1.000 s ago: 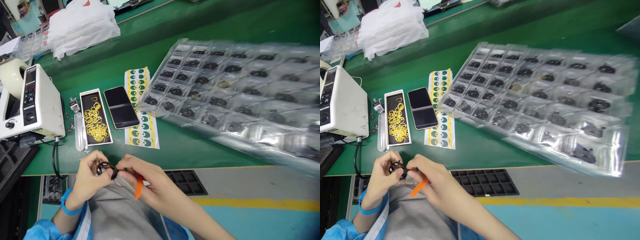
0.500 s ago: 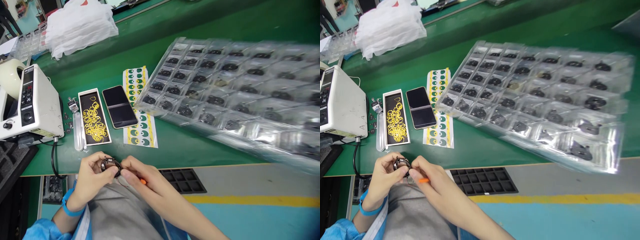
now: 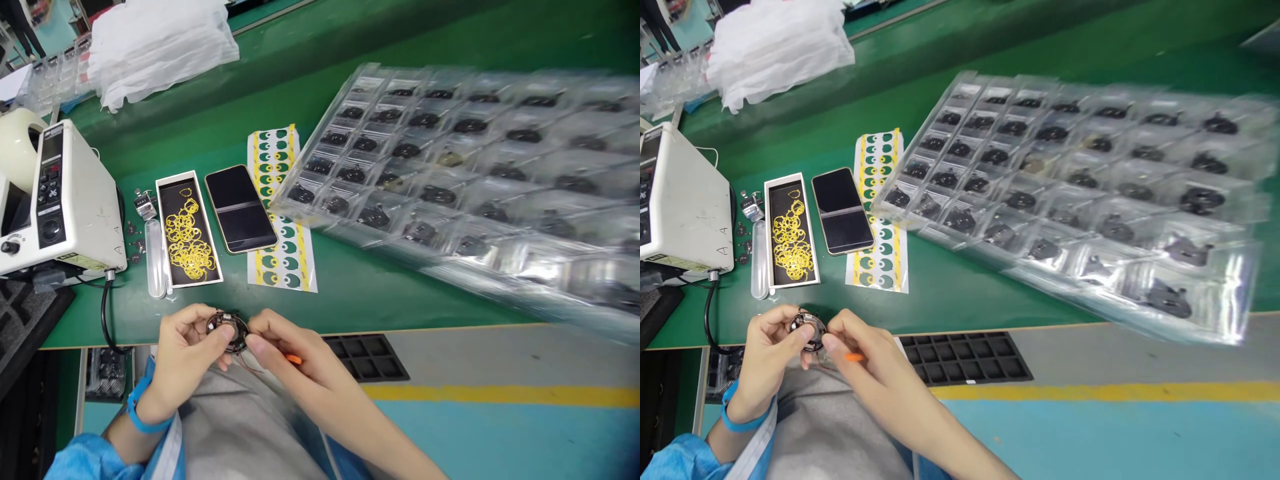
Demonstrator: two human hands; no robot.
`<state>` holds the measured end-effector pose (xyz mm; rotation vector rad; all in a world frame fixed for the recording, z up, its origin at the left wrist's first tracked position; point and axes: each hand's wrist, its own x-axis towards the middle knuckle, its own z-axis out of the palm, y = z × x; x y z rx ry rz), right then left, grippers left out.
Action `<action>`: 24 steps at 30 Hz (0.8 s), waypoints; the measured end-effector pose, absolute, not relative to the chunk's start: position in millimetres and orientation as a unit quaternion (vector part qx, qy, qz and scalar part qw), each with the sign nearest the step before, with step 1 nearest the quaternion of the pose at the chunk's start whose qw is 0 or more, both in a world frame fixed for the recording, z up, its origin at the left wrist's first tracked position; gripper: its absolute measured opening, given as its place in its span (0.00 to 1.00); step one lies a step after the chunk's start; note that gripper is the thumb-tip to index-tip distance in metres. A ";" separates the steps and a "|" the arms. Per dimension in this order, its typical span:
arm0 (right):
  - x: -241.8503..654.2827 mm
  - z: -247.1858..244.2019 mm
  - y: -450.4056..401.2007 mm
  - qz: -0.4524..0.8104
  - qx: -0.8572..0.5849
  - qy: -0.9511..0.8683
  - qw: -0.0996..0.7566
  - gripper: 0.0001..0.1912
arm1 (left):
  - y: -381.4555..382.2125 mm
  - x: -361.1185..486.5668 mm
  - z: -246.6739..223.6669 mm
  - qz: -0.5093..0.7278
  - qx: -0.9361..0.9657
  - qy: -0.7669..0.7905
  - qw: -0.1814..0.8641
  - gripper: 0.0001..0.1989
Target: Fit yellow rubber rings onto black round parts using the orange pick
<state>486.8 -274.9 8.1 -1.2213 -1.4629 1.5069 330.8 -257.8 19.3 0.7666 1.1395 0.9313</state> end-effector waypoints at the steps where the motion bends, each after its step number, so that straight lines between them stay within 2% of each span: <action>1: 486.9 7.9 -275.2 0.580 -0.470 -0.565 0.350 0.23 | -258.1 330.9 19.6 0.413 0.342 0.508 0.674 0.16; 24: 481.1 12.3 -272.9 0.549 -0.483 -0.568 0.378 0.11 | -260.6 330.5 16.8 0.397 0.414 0.532 0.623 0.12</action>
